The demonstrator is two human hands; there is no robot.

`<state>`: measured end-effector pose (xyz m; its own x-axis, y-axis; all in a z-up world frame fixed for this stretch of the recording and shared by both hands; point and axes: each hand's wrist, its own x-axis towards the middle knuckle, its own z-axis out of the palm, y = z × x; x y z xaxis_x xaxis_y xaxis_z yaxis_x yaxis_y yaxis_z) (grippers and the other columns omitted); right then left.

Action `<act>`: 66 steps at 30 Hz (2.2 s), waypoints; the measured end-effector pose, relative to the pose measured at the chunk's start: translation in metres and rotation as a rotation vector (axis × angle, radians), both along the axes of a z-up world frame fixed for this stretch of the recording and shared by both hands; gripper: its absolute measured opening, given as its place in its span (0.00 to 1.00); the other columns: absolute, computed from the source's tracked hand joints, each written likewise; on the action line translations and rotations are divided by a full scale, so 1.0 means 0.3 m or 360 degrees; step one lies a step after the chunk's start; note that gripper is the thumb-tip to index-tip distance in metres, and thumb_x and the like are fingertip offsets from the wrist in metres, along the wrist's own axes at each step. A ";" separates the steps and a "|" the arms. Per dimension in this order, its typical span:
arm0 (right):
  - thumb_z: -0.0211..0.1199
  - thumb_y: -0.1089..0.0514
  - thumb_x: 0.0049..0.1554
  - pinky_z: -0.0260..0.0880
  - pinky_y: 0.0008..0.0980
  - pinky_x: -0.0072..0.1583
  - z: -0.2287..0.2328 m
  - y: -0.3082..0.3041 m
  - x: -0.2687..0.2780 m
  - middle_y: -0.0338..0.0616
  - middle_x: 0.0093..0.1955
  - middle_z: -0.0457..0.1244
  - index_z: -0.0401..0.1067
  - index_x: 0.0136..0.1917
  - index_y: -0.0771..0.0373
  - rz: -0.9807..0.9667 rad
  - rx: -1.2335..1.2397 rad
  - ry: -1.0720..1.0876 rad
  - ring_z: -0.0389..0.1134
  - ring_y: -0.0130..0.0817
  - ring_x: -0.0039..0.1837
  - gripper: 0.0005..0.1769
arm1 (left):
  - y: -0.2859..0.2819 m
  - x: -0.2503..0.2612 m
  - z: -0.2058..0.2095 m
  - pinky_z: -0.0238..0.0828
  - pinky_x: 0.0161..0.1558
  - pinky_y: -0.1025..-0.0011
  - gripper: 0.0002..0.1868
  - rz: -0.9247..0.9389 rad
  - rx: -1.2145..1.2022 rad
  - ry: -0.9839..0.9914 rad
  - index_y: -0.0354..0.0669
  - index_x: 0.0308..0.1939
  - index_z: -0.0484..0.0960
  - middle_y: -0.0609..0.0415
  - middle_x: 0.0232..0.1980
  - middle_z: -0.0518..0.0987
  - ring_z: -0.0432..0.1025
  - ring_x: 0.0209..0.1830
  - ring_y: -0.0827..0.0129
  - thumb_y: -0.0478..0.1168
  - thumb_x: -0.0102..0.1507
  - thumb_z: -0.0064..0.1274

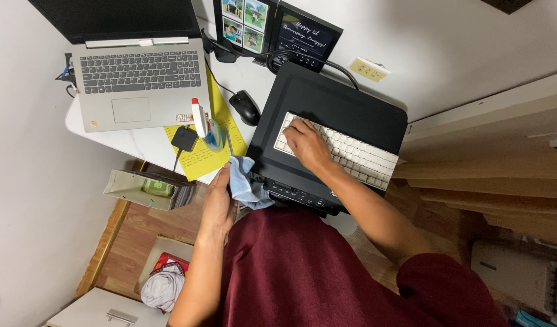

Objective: The person cleans a keyboard by hand using a cloth. The person removes individual keys from the keyboard, wipes the keys with a blue cloth, and also sprays liquid from a bottle onto the cloth before wiping the key again.

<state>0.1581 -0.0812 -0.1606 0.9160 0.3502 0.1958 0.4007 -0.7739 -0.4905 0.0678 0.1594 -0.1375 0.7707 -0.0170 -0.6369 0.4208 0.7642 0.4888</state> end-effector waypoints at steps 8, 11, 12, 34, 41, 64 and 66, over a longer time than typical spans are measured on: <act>0.60 0.67 0.58 0.62 0.44 0.66 -0.015 -0.043 -0.056 0.47 0.61 0.66 0.75 0.61 0.69 0.0159 -0.0304 -0.0280 0.64 0.42 0.64 0.17 | 0.016 0.002 -0.010 0.73 0.57 0.72 0.17 0.0013 0.0013 -0.0019 0.38 0.61 0.78 0.55 0.57 0.80 0.74 0.56 0.71 0.42 0.70 0.48; 0.58 0.67 0.57 0.58 0.45 0.67 -0.017 -0.043 -0.078 0.46 0.65 0.65 0.73 0.66 0.68 0.0142 -0.0431 -0.0260 0.62 0.41 0.67 0.23 | 0.018 0.008 -0.009 0.72 0.56 0.72 0.17 -0.0014 0.0033 0.0039 0.39 0.60 0.78 0.56 0.57 0.80 0.74 0.55 0.71 0.42 0.70 0.48; 0.57 0.67 0.56 0.57 0.44 0.68 -0.017 -0.043 -0.082 0.46 0.66 0.65 0.73 0.67 0.68 0.0138 -0.0485 -0.0248 0.62 0.40 0.67 0.24 | 0.018 0.008 -0.009 0.72 0.55 0.72 0.17 -0.0032 0.0053 0.0073 0.40 0.60 0.79 0.56 0.57 0.80 0.74 0.55 0.72 0.42 0.70 0.48; 0.67 0.58 0.57 0.65 0.45 0.65 -0.026 -0.033 -0.067 0.44 0.55 0.66 0.78 0.53 0.67 -0.0314 -0.0257 -0.0181 0.65 0.43 0.62 0.13 | -0.015 0.026 -0.029 0.73 0.54 0.70 0.16 -0.0261 0.0063 -0.0095 0.37 0.58 0.78 0.54 0.54 0.80 0.74 0.52 0.71 0.43 0.71 0.47; 0.63 0.61 0.60 0.68 0.42 0.64 -0.045 -0.025 -0.034 0.48 0.56 0.66 0.76 0.49 0.69 -0.0301 -0.0324 0.0037 0.66 0.45 0.63 0.08 | 0.020 0.025 -0.020 0.73 0.49 0.72 0.17 -0.0287 0.0080 0.0018 0.39 0.58 0.79 0.56 0.52 0.80 0.74 0.49 0.73 0.45 0.70 0.48; 0.64 0.68 0.60 0.67 0.36 0.71 0.543 0.087 -0.263 0.51 0.64 0.66 0.68 0.56 0.67 -0.0019 0.1457 0.0229 0.68 0.36 0.67 0.11 | -0.062 0.190 0.176 0.71 0.55 0.67 0.18 -0.0743 -0.0621 -0.0559 0.36 0.58 0.74 0.51 0.51 0.77 0.72 0.50 0.68 0.47 0.72 0.47; 0.64 0.66 0.59 0.65 0.38 0.73 0.608 0.084 -0.287 0.53 0.69 0.63 0.69 0.54 0.65 0.0055 0.1389 0.0206 0.65 0.38 0.71 0.09 | -0.067 0.200 0.197 0.71 0.55 0.67 0.20 -0.0803 -0.0656 -0.0602 0.35 0.59 0.73 0.51 0.52 0.77 0.72 0.51 0.67 0.48 0.72 0.48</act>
<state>0.0719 -0.0560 0.0217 0.9412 0.1517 0.3018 0.3173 -0.0905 -0.9440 0.1277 0.1393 -0.0784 0.7711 -0.6057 -0.1961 0.6286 0.6755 0.3854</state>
